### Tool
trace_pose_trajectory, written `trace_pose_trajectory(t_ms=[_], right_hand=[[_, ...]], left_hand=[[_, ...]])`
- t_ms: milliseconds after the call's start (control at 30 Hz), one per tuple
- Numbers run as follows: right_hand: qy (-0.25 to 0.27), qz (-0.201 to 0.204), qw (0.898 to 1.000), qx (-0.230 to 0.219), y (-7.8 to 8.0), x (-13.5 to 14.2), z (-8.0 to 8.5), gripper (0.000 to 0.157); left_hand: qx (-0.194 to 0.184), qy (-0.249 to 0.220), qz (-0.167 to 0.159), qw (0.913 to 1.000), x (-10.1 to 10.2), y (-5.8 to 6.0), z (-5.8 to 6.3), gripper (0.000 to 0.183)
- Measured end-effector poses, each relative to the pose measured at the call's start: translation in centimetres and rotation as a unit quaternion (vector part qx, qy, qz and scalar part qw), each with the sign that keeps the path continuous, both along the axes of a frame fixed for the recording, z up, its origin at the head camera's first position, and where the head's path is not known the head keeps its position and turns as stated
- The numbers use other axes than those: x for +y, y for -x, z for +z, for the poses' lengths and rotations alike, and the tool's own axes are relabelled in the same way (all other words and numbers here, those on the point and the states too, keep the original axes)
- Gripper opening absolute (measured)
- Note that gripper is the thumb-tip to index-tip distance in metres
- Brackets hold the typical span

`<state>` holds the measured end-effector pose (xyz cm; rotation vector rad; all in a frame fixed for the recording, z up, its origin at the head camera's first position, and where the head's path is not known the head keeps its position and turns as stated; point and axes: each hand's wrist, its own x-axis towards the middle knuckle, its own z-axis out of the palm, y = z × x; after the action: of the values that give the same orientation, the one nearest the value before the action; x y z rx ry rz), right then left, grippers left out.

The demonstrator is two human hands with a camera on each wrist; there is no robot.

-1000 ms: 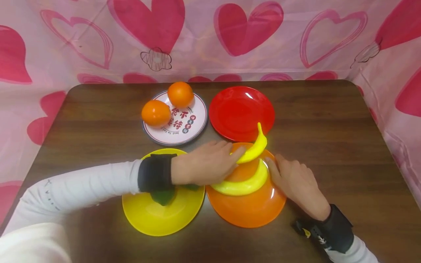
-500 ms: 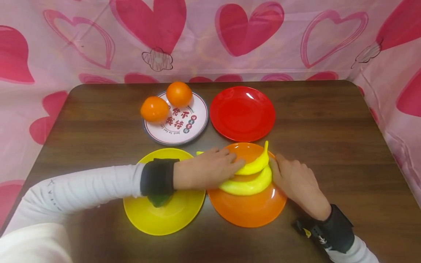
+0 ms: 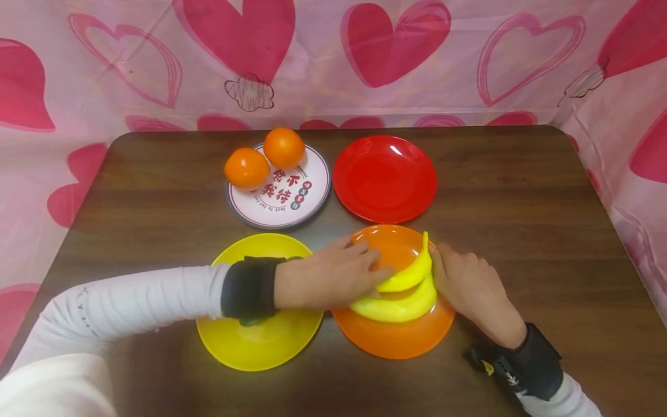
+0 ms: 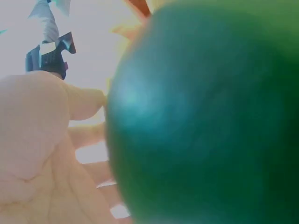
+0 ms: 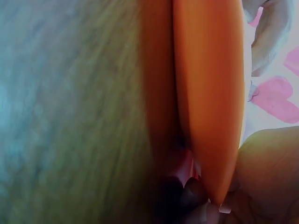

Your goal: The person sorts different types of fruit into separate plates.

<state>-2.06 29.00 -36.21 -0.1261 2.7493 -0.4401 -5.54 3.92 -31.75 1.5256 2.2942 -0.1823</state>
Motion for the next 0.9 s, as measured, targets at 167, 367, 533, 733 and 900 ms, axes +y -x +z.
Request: trace_pose_trajectory(t_ms=[167, 367, 533, 733, 900], right_hand=[[0.006, -0.003, 1.000, -0.021, 0.2, 0.1, 0.2, 0.059], [0.021, -0.016, 0.999, -0.047, 0.6, 0.5, 0.8, 0.069], [0.035, -0.014, 0.999, 0.036, 0.7, 1.2, 1.6, 0.053], [0.068, -0.007, 0.977, 0.200, 1.5, 1.6, 2.3, 0.018], [0.080, -0.001, 0.966, 0.245, 3.1, 1.5, 2.8, 0.022]], left_hand=[[0.003, 0.009, 0.003, 0.9999, -0.1, 0.0, 0.6, 0.054], [-0.010, -0.004, 0.016, 0.9998, -0.9, 0.5, 1.7, 0.051], [-0.018, -0.017, 0.031, 0.9992, -2.0, 0.8, 2.3, 0.052], [-0.020, -0.078, 0.067, 0.9944, -4.1, 1.3, 2.8, 0.049], [-0.005, -0.139, 0.100, 0.9851, -6.3, 1.9, 3.2, 0.048]])
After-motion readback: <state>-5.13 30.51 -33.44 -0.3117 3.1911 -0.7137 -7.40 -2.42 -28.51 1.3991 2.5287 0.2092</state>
